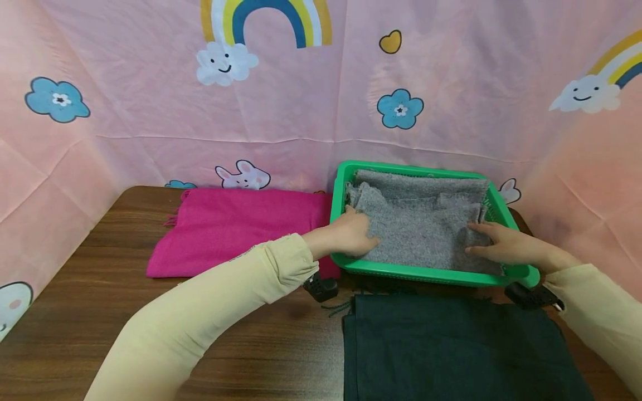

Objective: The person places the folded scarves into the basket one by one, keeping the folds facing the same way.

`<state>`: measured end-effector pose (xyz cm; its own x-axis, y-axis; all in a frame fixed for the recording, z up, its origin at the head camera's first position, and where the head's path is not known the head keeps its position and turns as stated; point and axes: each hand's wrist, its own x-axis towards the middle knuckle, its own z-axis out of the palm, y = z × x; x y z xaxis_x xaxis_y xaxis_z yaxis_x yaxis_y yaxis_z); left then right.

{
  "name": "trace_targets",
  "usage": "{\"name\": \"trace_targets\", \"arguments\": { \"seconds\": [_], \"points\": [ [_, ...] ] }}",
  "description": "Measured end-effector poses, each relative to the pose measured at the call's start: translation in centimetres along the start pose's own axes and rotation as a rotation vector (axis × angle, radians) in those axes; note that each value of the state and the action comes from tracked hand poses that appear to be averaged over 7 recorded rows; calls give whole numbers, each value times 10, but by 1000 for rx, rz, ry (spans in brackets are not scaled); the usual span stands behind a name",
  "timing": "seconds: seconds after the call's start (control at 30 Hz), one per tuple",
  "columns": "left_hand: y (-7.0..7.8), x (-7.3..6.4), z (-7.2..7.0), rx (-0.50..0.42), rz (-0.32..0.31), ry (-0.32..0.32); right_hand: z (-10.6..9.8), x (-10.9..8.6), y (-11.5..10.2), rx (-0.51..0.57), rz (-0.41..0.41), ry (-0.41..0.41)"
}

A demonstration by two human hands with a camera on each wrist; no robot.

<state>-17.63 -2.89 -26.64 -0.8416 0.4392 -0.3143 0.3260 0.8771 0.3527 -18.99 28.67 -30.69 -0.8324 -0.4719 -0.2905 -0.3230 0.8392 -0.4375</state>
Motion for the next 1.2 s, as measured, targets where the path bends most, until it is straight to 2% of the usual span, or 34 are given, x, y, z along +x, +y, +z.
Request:
{"name": "trace_targets", "arguments": {
  "seconds": [0.27, 0.4, 0.57, 0.73, 0.97, 1.1, 1.2],
  "points": [
    [-13, -27, 6, -116, 122, 143, 9, -9, -1, -24, -28, 117],
    [-20, -38, 13, -163, 156, 235, 15, -14, -1, -35, -56, 197],
    [-25, -51, 22, -180, 196, 351, 23, -22, -4, -40, -73, 278],
    [-28, -64, 30, -152, 240, 419, 30, -32, -11, -14, -52, 358],
    [-34, -79, 40, -108, 291, 506, 45, -50, -27, 68, -109, 603],
    [-39, -89, 43, -113, 285, 543, 52, -57, -38, 96, -159, 726],
    [-43, -96, 44, -128, 269, 544, 57, -60, -46, 114, -203, 804]
  ]
}}
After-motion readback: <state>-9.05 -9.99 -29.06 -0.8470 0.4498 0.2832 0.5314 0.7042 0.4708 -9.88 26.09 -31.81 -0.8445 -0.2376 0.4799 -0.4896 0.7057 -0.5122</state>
